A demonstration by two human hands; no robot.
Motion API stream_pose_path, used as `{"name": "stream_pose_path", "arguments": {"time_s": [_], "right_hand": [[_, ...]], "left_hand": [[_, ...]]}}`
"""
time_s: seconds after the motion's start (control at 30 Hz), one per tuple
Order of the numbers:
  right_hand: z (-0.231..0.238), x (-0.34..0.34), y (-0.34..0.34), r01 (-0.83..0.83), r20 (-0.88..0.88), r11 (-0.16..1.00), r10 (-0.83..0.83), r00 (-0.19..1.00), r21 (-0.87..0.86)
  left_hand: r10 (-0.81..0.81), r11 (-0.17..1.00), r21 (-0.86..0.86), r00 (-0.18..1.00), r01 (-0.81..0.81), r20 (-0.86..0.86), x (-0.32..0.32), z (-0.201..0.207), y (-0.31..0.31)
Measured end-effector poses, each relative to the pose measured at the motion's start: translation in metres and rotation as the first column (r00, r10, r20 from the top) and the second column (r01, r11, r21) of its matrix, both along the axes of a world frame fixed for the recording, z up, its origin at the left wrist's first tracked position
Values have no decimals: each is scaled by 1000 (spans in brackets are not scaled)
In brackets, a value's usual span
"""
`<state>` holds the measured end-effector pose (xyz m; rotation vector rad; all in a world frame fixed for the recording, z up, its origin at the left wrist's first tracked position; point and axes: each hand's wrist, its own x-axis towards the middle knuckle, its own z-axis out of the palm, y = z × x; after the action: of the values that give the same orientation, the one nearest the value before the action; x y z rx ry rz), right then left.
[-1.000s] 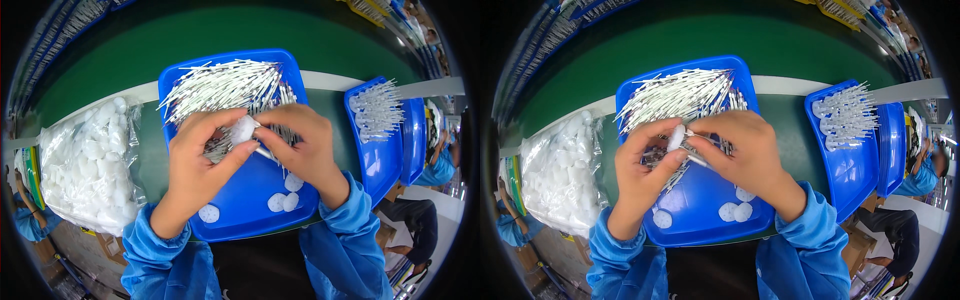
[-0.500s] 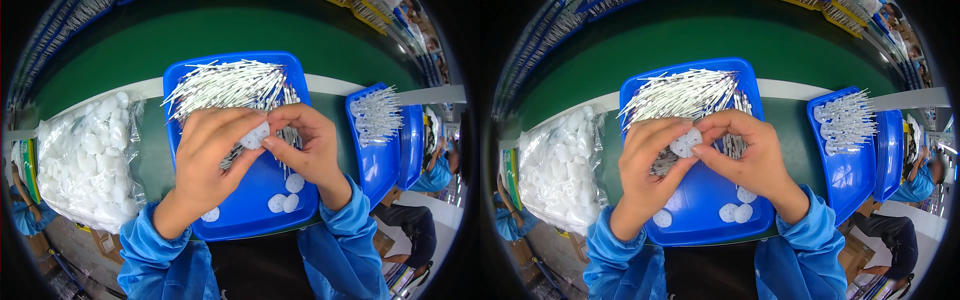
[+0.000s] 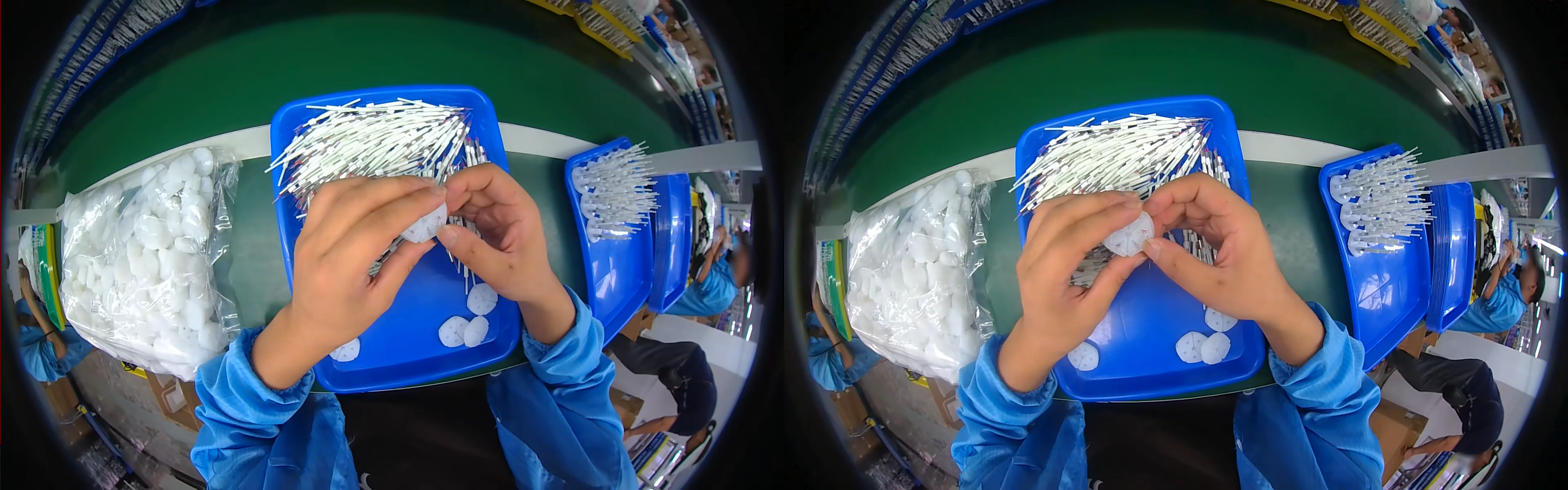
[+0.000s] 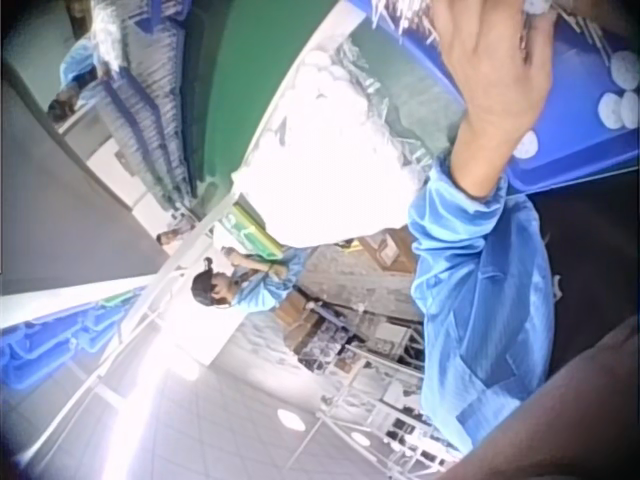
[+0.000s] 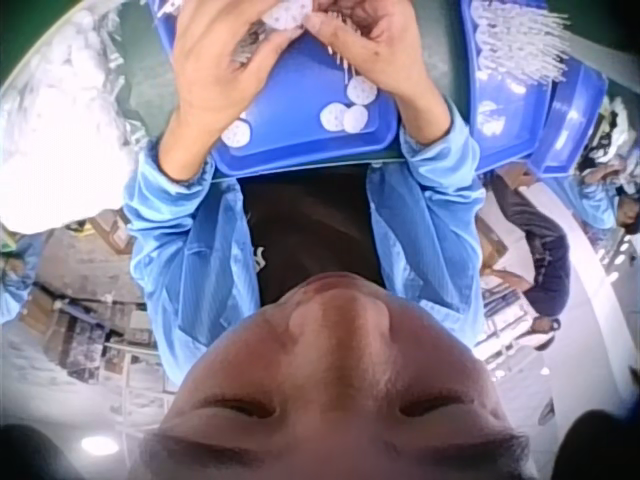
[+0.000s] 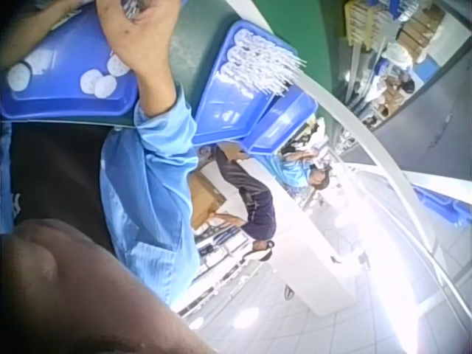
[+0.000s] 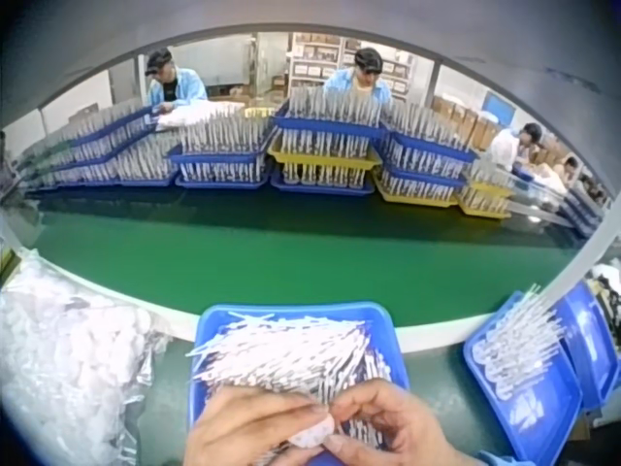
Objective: The person inserts white plastic sticks into small white cotton pads one by one. They pick up a cotton pad from a blue tray, insert a stick into it, and place the assembled swab into a separate blue tray. The process is repeated continuously throughout the clip.
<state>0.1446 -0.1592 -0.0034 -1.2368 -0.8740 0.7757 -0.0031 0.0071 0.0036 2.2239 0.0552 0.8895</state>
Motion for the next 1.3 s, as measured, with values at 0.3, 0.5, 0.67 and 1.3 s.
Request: {"name": "stream_pose_path", "arguments": {"time_s": [0.3,0.5,0.67,1.3], "right_hand": [[15,2,-11,153,59,968,-144,988,-200],[28,-8,-13,371,971,920,40,236,-129],[19,-23,-12,431,943,847,218,250,-310],[18,2,5,77,239,993,-52,970,-94]], "left_hand": [[-173,980,-105,985,170,-18,-1,-1,1],[-66,948,-311,998,69,19,-3,-3,18],[-119,794,-600,993,103,12,-7,-9,14],[-275,643,-743,962,184,0,-7,-11,12]]}}
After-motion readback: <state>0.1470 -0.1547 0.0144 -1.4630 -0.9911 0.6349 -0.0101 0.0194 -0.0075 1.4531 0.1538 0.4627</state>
